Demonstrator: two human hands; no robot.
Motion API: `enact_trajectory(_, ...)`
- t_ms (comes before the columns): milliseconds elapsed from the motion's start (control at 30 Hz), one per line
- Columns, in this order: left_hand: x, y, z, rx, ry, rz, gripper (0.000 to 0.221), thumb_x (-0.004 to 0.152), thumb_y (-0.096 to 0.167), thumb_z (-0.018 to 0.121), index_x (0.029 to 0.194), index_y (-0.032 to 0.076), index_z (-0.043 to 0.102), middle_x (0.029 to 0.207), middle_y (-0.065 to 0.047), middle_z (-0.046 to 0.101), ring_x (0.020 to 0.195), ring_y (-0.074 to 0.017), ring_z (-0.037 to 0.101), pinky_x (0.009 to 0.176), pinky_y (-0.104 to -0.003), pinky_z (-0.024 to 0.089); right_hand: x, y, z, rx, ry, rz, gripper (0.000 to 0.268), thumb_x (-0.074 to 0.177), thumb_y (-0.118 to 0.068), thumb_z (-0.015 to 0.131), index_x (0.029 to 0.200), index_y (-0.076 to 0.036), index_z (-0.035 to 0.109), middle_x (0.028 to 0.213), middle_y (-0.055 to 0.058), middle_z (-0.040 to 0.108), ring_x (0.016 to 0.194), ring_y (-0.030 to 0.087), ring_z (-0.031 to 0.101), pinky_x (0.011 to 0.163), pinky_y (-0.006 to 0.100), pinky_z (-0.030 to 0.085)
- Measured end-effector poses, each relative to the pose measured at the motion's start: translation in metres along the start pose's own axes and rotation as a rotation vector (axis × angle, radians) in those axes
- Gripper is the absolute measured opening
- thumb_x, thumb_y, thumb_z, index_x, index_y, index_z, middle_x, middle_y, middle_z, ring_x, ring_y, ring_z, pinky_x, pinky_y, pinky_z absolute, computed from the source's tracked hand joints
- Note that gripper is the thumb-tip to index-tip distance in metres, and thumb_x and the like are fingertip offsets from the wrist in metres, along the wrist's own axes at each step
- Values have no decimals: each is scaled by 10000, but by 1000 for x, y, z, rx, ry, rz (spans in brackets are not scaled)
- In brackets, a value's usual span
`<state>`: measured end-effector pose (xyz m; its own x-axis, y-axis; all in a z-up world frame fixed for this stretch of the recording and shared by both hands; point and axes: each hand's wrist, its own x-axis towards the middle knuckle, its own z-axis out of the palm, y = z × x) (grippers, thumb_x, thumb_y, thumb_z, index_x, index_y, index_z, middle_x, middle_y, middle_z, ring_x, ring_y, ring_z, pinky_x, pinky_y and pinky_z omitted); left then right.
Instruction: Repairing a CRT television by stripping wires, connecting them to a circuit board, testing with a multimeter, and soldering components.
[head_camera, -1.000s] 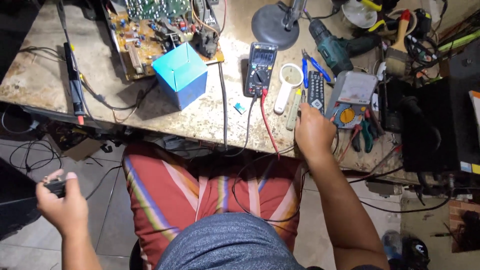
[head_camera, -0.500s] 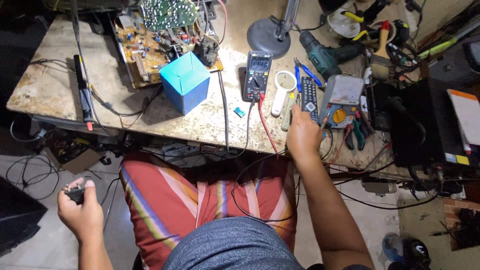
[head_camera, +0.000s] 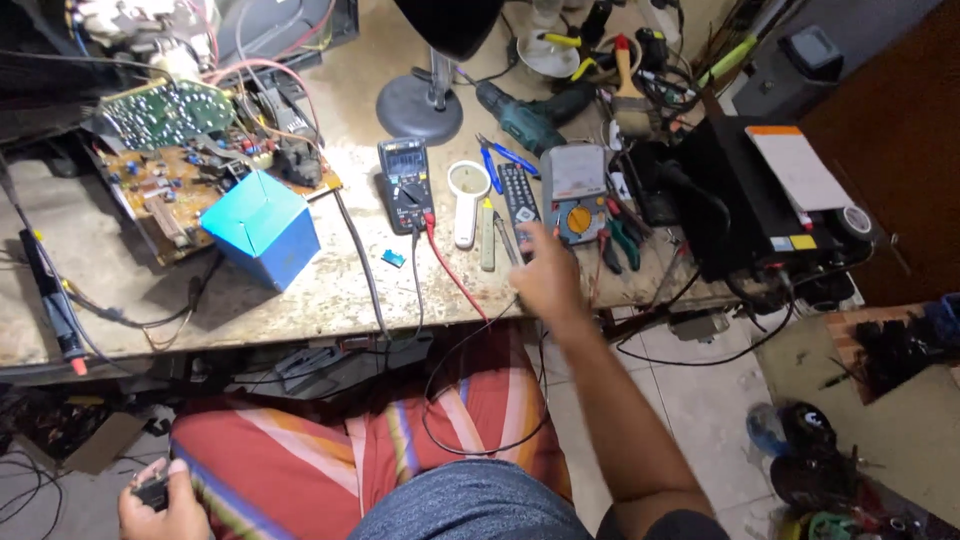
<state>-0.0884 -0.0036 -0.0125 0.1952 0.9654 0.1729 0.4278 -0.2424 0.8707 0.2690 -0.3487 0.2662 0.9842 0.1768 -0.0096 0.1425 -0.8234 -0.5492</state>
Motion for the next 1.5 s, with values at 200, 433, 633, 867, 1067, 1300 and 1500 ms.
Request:
enact_trajectory(200, 1, 13, -2, 80, -52, 59, 155, 1091, 173, 765, 1217, 82, 752, 1086, -75, 736, 962, -257, 690, 873, -400, 531, -11, 41, -151, 123, -114, 33, 590, 785, -72, 816, 1324, -129, 582, 1190, 53, 741, 985, 179, 724, 699, 327, 612)
enact_trajectory(433, 1, 18, 3, 105, -138, 86, 216, 1075, 171, 759, 1252, 51, 727, 1176, -110, 740, 1028, -292, 694, 904, -423, 526, 7, 154, -240, -142, 99, -2, 514, 806, 150, 790, 1275, 19, 625, 1064, 194, 723, 895, 262, 671, 780, 399, 542)
enact_trajectory(633, -8, 31, 6, 163, -173, 62, 214, 1050, 205, 749, 1232, 94, 728, 1111, -98, 743, 977, -319, 687, 879, -446, 520, 38, 212, -112, -250, 438, -109, 224, 816, -2, 781, 1000, -97, 693, 909, 83, 687, 803, 234, 640, 736, 389, 503)
enact_trajectory(867, -18, 36, 10, 229, -216, 69, 209, 1004, 258, 725, 1190, 165, 741, 1080, -60, 759, 953, -329, 704, 855, -460, 526, -13, 82, -18, -555, 86, 20, 522, 1004, -615, 512, 841, -185, 759, 726, 100, 713, 690, 337, 684, 583, 449, 479)
enact_trajectory(1067, -17, 23, 21, 264, -208, 100, 221, 1002, 251, 730, 1204, 163, 745, 1039, -49, 763, 889, -321, 711, 862, -448, 519, -7, 75, 6, -520, -140, 80, 394, 901, -502, 547, 776, -129, 546, 793, 44, 641, 781, 328, 616, 632, 460, 406)
enact_trajectory(1300, -12, 10, 26, 292, -201, 120, 213, 1006, 265, 731, 1201, 181, 749, 1009, -49, 759, 863, -318, 710, 850, -446, 519, 4, 75, -123, -329, -280, 333, 411, 994, -411, 541, 1247, -146, 727, 1189, 102, 740, 1040, 282, 681, 847, 431, 505)
enact_trajectory(1500, -11, 26, 26, 274, -200, 102, 219, 987, 269, 723, 1185, 179, 747, 1018, -87, 767, 885, -375, 706, 827, -488, 522, 33, 143, -85, -670, 284, -190, 448, 1011, -442, 684, 1309, -112, 729, 1186, 212, 659, 1074, 420, 648, 767, 548, 547)
